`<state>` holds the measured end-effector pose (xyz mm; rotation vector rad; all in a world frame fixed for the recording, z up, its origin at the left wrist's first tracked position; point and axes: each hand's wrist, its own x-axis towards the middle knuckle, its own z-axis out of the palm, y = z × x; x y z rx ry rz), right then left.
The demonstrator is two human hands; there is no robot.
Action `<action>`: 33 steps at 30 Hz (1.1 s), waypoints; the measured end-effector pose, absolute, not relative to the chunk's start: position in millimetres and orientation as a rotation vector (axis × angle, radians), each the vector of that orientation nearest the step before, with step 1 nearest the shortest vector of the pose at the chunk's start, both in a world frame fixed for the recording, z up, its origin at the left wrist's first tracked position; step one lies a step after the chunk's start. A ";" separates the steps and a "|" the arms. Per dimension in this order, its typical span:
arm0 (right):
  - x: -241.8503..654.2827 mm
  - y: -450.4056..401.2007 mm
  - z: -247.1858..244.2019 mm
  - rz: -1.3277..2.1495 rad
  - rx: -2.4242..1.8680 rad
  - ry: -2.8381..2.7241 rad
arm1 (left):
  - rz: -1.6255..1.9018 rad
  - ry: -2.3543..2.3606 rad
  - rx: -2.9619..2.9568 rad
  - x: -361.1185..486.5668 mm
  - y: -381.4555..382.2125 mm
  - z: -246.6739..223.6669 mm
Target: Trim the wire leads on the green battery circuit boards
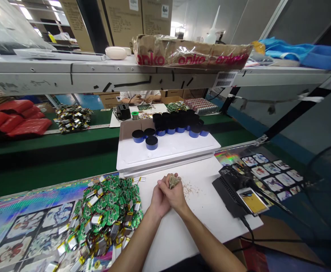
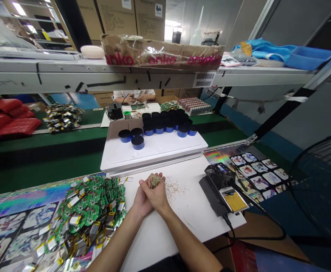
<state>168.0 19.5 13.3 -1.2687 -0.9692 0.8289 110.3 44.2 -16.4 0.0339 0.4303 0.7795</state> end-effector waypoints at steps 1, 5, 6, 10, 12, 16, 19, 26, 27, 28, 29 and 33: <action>166.8 19.7 11.4 0.823 -1.270 -0.942 | 0.769 0.437 0.021 110.6 43.4 -14.4; 164.2 20.0 11.9 0.854 -1.247 -0.886 | 0.743 0.429 -0.005 110.5 41.2 -7.5; 163.8 19.9 13.2 0.873 -1.238 -0.885 | 0.743 0.431 -0.004 110.2 41.3 -6.9; 162.3 19.3 15.6 0.925 -1.211 -0.868 | 0.751 0.452 0.023 109.0 42.9 -8.1; 162.9 19.5 16.4 0.930 -1.206 -0.833 | 0.735 0.449 0.040 108.9 43.1 -8.6; 174.3 17.7 26.5 0.978 -1.171 -0.769 | 0.725 0.419 0.136 109.6 40.2 -4.9; 192.9 6.8 37.3 1.159 -1.137 -0.788 | 0.735 0.390 0.308 108.9 36.1 0.8; 221.5 -49.7 14.7 2.111 -0.779 -0.629 | 0.477 0.166 0.832 96.8 28.4 14.9; 220.7 -56.1 8.5 2.167 -0.734 -0.604 | 0.390 0.144 0.877 95.9 27.1 16.6; 218.9 -61.1 2.9 2.188 -0.703 -0.585 | 0.318 0.141 0.912 95.6 25.6 17.9; 216.4 -64.8 -2.0 2.178 -0.679 -0.573 | 0.272 0.157 0.934 96.1 24.0 18.7; 206.9 -69.2 -12.1 2.050 -0.607 -0.528 | 0.303 0.308 0.948 102.6 18.7 17.0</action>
